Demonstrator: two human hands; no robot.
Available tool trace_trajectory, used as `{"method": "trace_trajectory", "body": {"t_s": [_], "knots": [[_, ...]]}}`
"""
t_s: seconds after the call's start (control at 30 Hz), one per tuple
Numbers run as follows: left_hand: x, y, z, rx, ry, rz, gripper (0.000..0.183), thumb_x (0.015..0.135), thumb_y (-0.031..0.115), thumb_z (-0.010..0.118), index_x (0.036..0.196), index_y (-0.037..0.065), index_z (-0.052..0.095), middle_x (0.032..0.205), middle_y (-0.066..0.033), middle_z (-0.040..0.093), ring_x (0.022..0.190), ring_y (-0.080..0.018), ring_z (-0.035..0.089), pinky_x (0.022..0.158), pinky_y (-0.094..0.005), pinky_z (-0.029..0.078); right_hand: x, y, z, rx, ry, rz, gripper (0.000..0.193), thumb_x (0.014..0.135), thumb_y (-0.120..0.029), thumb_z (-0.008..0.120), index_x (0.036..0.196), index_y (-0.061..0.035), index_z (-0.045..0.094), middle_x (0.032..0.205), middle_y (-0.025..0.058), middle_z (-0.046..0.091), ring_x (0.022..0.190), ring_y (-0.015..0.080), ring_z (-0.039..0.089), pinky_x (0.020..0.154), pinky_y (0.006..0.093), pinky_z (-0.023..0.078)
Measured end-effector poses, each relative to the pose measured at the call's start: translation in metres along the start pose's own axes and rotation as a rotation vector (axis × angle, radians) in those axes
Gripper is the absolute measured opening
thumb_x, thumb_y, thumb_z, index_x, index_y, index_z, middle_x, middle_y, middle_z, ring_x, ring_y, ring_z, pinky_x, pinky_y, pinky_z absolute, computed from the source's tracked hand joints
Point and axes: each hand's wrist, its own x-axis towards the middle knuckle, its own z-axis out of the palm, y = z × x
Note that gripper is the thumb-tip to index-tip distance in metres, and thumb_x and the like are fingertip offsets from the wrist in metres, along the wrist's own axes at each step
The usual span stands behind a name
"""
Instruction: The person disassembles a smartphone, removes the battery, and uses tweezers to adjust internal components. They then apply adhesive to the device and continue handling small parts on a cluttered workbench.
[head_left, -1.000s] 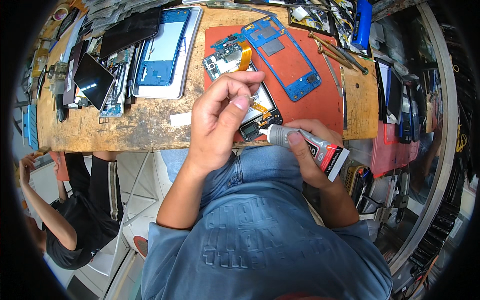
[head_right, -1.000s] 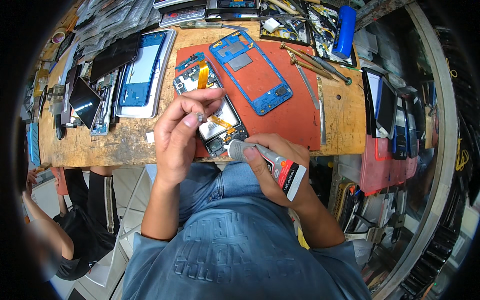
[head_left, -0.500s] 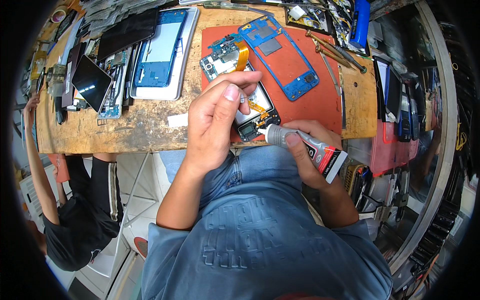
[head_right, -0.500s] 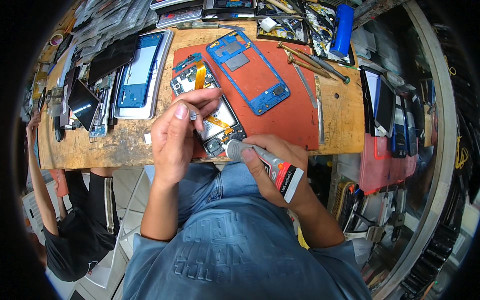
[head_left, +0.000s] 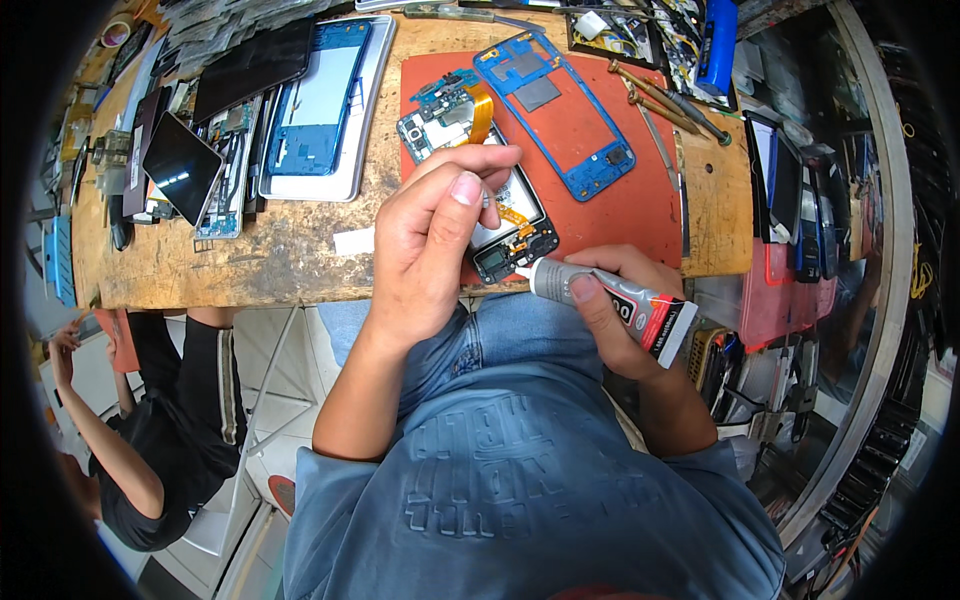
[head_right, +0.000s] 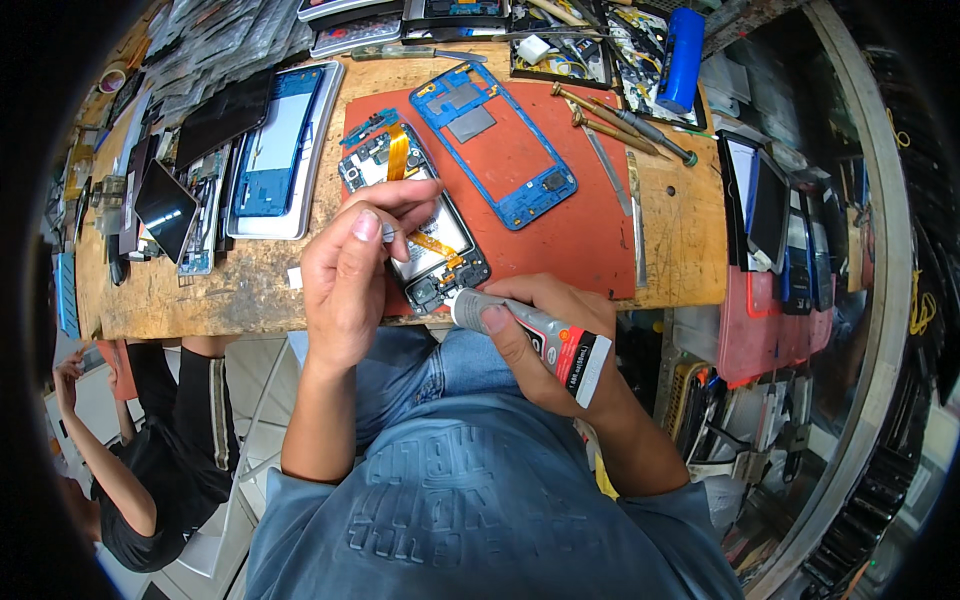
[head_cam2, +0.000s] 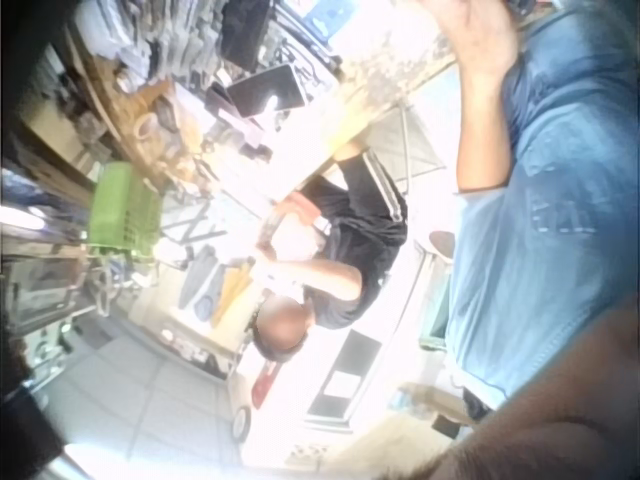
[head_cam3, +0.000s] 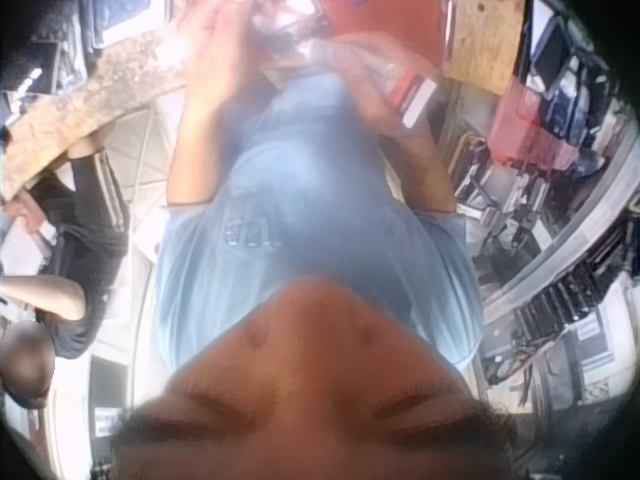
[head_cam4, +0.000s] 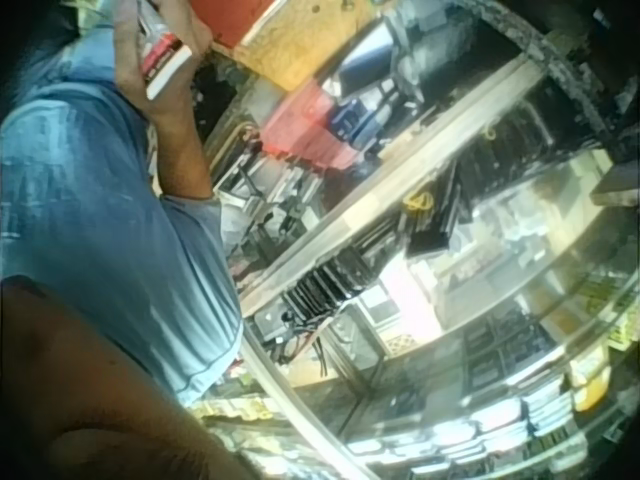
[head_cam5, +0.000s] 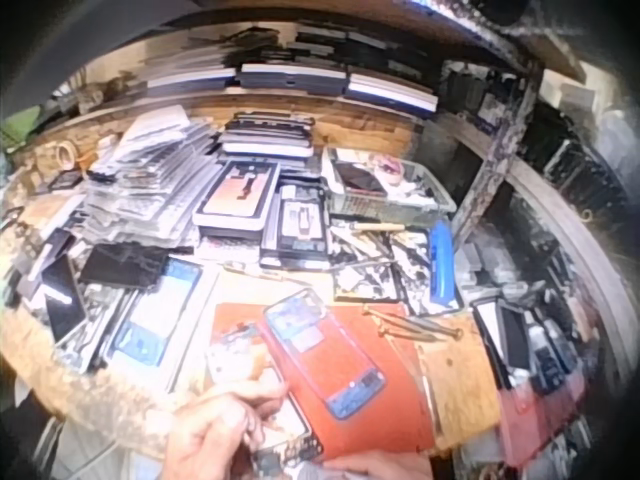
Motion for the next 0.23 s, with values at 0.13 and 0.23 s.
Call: {"method": "trace_trajectory", "body": {"t_s": [0.13,0.23], "knots": [[0.0008,0.0000,0.0016,0.021,0.002,0.015,0.041,0.116,0.024,0.051,0.127,-0.010,0.072,0.118,-0.0142,0.072,0.102,-0.0171,0.069,0.101,-0.0343,0.055,-0.0004,-0.0027,0.0006,0.023,-0.005,0.043,0.020,0.101,-0.015,0.078,0.109,0.0027,0.075,0.089,0.0156,0.079,0.072,0.0213,0.077,0.066,0.0316,0.058],[0.0011,-0.0017,-0.0007,0.026,-0.022,0.016,0.041,0.116,0.024,0.052,0.127,-0.010,0.072,0.122,-0.0156,0.072,0.105,-0.0184,0.069,0.101,-0.0343,0.054,-0.0010,0.0058,0.0033,0.011,0.000,0.001,0.021,0.101,-0.018,0.078,0.112,0.0010,0.076,0.089,0.0149,0.079,0.072,0.0229,0.078,0.067,0.0314,0.058]]}}
